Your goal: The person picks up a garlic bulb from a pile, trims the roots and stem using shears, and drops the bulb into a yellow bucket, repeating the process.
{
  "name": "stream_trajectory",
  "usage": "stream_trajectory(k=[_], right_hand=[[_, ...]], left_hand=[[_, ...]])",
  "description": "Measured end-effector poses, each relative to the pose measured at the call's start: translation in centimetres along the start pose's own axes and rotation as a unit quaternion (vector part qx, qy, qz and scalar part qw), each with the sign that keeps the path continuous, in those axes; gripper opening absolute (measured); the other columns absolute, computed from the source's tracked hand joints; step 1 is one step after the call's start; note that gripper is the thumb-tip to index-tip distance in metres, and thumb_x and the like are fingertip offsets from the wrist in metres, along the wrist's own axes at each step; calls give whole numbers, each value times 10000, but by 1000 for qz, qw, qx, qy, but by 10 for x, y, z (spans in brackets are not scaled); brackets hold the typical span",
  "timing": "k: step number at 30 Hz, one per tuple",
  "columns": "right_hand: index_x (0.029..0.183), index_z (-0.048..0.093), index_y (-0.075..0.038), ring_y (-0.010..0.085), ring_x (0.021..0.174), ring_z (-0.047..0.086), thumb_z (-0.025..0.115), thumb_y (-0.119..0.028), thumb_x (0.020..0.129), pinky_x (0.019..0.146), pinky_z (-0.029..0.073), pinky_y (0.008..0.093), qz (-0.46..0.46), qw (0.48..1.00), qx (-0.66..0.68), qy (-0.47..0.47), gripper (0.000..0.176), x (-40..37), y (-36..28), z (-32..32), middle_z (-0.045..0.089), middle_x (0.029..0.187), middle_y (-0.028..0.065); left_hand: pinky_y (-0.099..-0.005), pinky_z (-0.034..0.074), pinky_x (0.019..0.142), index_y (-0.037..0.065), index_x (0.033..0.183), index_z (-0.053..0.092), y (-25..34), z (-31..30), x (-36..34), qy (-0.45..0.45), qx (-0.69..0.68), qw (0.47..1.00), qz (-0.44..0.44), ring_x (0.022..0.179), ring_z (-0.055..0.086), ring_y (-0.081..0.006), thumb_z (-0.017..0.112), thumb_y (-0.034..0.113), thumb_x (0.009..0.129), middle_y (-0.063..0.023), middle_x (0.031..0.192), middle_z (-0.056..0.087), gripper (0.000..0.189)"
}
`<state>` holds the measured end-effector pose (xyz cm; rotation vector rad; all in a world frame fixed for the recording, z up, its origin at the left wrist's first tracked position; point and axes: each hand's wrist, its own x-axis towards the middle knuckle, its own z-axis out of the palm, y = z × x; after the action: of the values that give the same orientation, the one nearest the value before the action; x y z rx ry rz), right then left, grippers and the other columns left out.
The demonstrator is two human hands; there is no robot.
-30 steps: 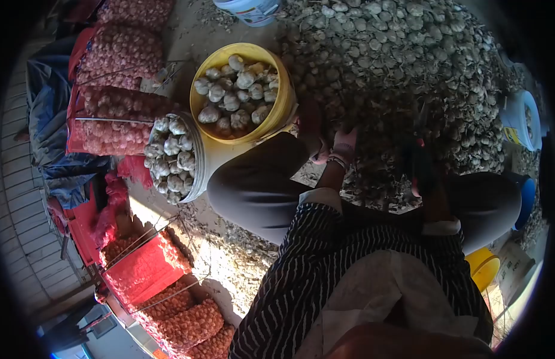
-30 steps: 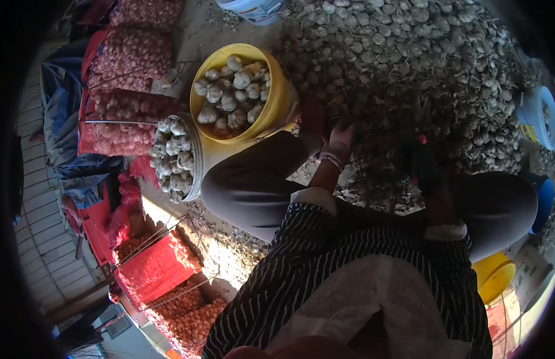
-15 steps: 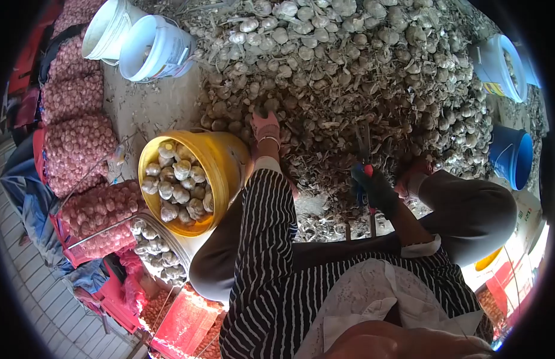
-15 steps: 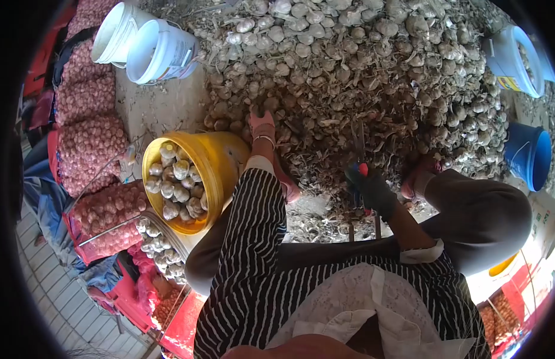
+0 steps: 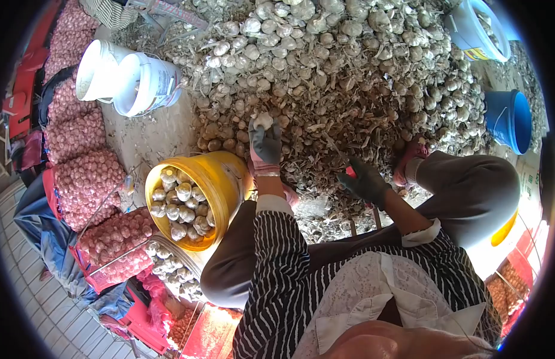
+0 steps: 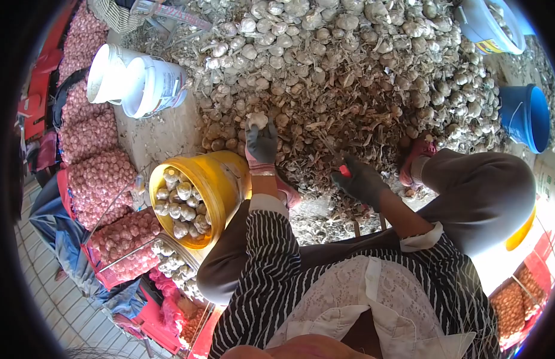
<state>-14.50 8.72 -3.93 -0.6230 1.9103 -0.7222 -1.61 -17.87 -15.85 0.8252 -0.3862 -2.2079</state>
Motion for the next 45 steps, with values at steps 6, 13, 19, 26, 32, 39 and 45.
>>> stream_trajectory(k=[6,13,19,26,32,39,45], right_hand=[[1149,491,-68,372,800,624,676,-329,792,716,479,447,-108,984,-82,114,479,-10,-4,-18,639,880,186],[1122,537,-100,365,824,628,644,-359,794,747,478,458,-116,948,-265,131,431,-36,-12,-32,650,884,187],[924,616,-55,375,842,626,633,-351,824,760,478,446,-102,990,102,-4,313,-31,27,-2,647,845,175],[1226,487,-55,339,820,630,658,-289,816,712,487,435,-198,975,-52,86,502,-74,-3,-20,638,874,165],[1162,492,-8,363,817,619,650,-279,737,689,477,462,-270,919,-248,141,528,-77,-11,-25,625,848,216],[1259,437,3,342,811,627,644,-291,704,673,476,465,-218,901,-362,103,662,-69,-6,-22,613,928,195],[1254,442,5,335,784,629,670,-243,680,651,476,463,-160,909,-384,18,665,-55,-7,-17,618,869,173]], left_hand=[[-340,447,962,99,1460,224,-10,68,-80,-179,274,942,74,1175,504,-205,596,-87,778,-123,1350,453,799],[-316,438,955,100,1479,77,-23,111,-154,-206,597,764,130,1137,516,-227,599,-127,666,-150,1286,476,992],[-300,469,875,76,1432,246,-32,111,-193,-120,457,873,117,1015,552,-192,631,-53,750,-112,1167,535,794],[-245,454,585,71,1131,524,-21,94,-216,-121,329,936,13,717,530,-97,598,4,828,-53,972,598,319],[-265,516,671,53,1166,562,-33,85,-213,-113,223,967,-44,820,608,-138,579,-38,838,-90,1056,636,341],[-293,520,814,-12,1171,557,-42,29,-184,-72,454,887,52,950,630,-181,672,-11,783,-106,1083,645,405],[-297,502,836,-35,1159,556,-28,57,-191,-94,588,799,81,954,629,-182,735,40,735,-113,1053,657,466]])
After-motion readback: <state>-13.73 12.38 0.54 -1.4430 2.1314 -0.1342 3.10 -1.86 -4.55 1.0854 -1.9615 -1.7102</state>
